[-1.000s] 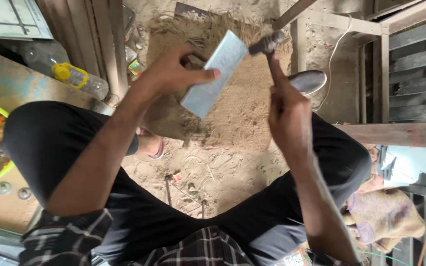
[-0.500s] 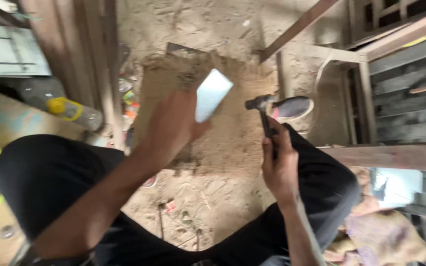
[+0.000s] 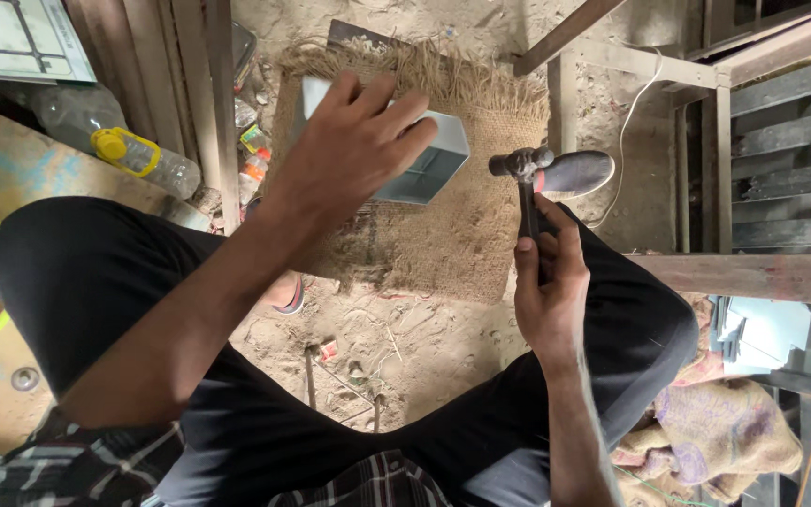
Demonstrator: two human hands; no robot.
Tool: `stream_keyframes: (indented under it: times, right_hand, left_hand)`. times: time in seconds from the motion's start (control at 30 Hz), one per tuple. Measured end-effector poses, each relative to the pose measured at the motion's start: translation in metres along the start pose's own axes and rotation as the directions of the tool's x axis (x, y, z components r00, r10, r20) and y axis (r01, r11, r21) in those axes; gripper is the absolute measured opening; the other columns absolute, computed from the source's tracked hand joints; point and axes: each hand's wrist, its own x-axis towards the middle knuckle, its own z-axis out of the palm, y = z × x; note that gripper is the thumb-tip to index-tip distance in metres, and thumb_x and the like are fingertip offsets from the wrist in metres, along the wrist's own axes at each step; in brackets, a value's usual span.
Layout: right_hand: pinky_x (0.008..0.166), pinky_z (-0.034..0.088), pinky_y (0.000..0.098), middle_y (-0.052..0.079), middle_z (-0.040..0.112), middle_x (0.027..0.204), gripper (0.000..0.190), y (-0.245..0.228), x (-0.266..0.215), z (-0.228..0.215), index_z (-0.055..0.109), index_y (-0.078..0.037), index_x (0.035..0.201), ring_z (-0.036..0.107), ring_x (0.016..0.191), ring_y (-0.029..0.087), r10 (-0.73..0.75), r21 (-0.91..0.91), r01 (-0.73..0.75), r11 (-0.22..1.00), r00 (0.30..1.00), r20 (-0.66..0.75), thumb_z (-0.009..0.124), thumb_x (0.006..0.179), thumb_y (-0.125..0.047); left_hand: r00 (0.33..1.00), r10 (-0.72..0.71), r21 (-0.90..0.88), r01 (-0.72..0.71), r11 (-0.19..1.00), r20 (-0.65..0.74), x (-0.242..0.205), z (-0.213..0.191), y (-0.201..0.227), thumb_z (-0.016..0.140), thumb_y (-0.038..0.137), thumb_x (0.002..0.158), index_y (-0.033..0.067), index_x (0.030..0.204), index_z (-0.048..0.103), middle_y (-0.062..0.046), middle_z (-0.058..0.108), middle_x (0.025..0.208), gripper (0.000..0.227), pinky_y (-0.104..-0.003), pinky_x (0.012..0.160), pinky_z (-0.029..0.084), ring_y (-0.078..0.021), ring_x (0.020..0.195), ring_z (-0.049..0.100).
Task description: The person holds a rectangular metal box in their left hand and repeatedly strikes it with a hammer in their right hand. They rotate the box to hit different sides and edges while sitting on the floor.
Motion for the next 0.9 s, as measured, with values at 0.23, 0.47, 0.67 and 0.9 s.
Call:
stream_keyframes:
  times: [0.23, 0.47, 0.67, 0.9]
  right_hand:
    - [0.055, 0.040, 0.0276, 0.009, 0.057, 0.074, 0.049, -0.022, 0.001, -0.006, 0.052, -0.006, 0.149, 0.048, 0.059, 0.012, -0.035, -0.250, 0.052, 0.967, 0.997, 0.073, 0.064, 0.101, -0.004]
    - [0.057, 0.045, 0.0316, 0.014, 0.060, 0.079, 0.044, -0.035, 0.002, -0.008, 0.061, -0.004, 0.141, 0.051, 0.060, 0.017, -0.142, -0.252, 0.186, 0.950, 0.973, 0.182, 0.064, 0.098, 0.004]
    - [0.064, 0.046, 0.0295, 0.013, 0.059, 0.084, 0.044, -0.040, 0.007, -0.009, 0.060, -0.005, 0.144, 0.051, 0.067, 0.016, -0.257, -0.260, 0.290, 0.921, 0.954, 0.152, 0.063, 0.101, 0.004]
    - [0.059, 0.043, 0.0279, 0.010, 0.062, 0.084, 0.044, -0.027, 0.013, -0.011, 0.061, -0.007, 0.145, 0.052, 0.066, 0.013, -0.247, -0.290, 0.280, 0.915, 0.958, 0.143, 0.062, 0.103, 0.003]
  left_hand:
    - [0.978, -0.179, 0.037, 0.176, 0.984, 0.111, -0.009, 0.006, 0.012, 0.065, 0.010, 0.081, 0.0001, 0.125, 0.065, -0.014, 0.064, 0.119, 0.045, -0.044, 0.101, 0.041, -0.0294, 0.107, 0.062]
    - [0.971, -0.150, -0.029, 0.158, 0.987, 0.189, -0.018, 0.018, 0.010, 0.065, 0.015, 0.091, 0.0040, 0.118, 0.064, -0.012, 0.069, 0.113, 0.029, -0.046, 0.103, 0.042, -0.0307, 0.110, 0.063]
    - [0.949, -0.233, 0.083, 0.220, 0.972, 0.210, -0.017, 0.018, 0.018, 0.067, 0.017, 0.082, 0.0050, 0.119, 0.064, -0.009, 0.069, 0.114, 0.039, -0.042, 0.097, 0.043, -0.0270, 0.111, 0.064]
    - [0.961, -0.258, 0.088, 0.250, 0.964, 0.097, -0.015, 0.019, 0.022, 0.065, 0.018, 0.091, 0.0070, 0.112, 0.064, -0.008, 0.066, 0.106, 0.024, -0.041, 0.096, 0.043, -0.0246, 0.101, 0.062]
